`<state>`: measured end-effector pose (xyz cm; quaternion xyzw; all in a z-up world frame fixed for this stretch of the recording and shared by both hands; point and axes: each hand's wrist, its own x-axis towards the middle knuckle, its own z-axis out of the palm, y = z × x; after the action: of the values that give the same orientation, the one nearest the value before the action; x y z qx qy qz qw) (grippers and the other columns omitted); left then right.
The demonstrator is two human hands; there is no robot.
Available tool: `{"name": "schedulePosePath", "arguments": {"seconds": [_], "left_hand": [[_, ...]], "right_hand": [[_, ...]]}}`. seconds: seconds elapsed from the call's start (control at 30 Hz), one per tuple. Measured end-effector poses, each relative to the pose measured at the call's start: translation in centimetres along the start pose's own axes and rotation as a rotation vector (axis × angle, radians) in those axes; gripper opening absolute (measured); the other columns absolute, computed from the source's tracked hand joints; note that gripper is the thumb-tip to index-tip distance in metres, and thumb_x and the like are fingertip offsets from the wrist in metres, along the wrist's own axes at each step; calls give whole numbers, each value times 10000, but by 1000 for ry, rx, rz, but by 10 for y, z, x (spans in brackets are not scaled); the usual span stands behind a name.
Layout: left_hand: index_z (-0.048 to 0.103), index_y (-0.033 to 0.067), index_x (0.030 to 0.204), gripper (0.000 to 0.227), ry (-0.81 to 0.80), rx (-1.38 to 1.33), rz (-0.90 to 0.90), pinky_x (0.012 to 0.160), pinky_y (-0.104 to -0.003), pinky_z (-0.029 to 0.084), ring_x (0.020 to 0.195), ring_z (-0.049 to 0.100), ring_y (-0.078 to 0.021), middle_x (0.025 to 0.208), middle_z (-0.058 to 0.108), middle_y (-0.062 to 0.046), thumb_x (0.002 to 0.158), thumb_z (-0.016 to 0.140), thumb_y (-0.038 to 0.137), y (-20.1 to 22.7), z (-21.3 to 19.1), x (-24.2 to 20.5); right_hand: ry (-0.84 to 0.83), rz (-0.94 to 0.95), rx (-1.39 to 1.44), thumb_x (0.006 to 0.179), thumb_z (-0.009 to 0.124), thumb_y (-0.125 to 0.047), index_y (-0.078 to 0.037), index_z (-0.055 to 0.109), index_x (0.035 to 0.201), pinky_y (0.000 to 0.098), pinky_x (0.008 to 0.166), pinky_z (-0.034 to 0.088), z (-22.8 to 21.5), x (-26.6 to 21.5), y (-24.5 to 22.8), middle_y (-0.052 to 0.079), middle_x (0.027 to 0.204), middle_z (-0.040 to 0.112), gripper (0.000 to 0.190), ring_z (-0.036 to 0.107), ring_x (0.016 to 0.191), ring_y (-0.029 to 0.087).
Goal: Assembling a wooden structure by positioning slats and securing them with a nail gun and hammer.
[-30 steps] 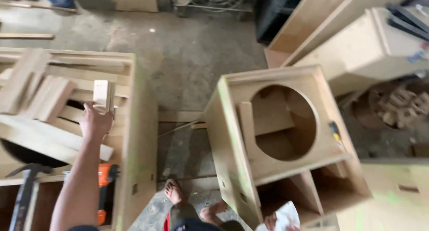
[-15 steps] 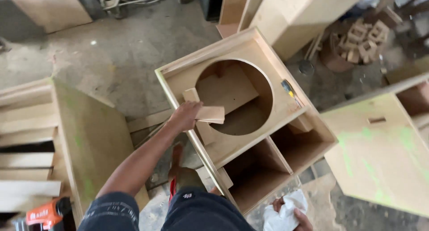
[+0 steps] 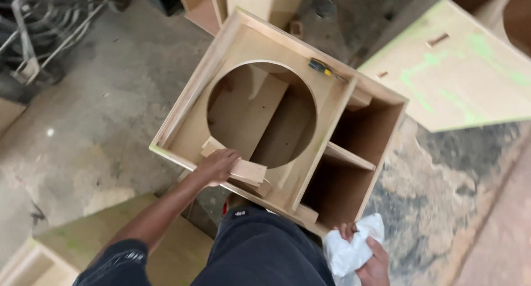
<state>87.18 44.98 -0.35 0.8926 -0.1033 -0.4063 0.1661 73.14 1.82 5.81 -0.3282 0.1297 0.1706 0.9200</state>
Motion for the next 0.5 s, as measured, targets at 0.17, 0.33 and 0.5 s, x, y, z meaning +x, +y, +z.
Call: {"name": "schedulePosePath", "arguments": {"seconds": [0.17, 0.33, 0.5], "left_hand": [[222, 170, 1622, 845, -188, -845, 71, 1171, -584, 395, 1474, 395, -375, 1668, 260, -156, 898, 641, 286, 27, -29, -10], [446, 5, 1473, 936, -826, -2021, 460, 760, -362, 532, 807, 640, -239, 988, 667, -139, 973, 274, 779, 74, -30, 1], [573, 24, 1307, 590, -404, -1794, 221, 758, -373, 561, 807, 643, -205, 995, 650, -116, 851, 645, 393, 131, -53, -12]], "right_hand": [[-48, -67, -52, 788, 811, -317, -12, 600, 922, 517, 972, 357, 33, 15, 35, 165, 759, 546, 394, 514, 767, 321], [-88, 132, -321, 723, 886, -314, 29, 691, 863, 415, 742, 426, 73, 34, 30, 164, 819, 655, 419, 591, 815, 299], [59, 195, -363, 585, 945, -253, 10, 684, 1012, 406, 718, 509, 68, 47, 19, 154, 882, 713, 565, 674, 820, 286]]}}
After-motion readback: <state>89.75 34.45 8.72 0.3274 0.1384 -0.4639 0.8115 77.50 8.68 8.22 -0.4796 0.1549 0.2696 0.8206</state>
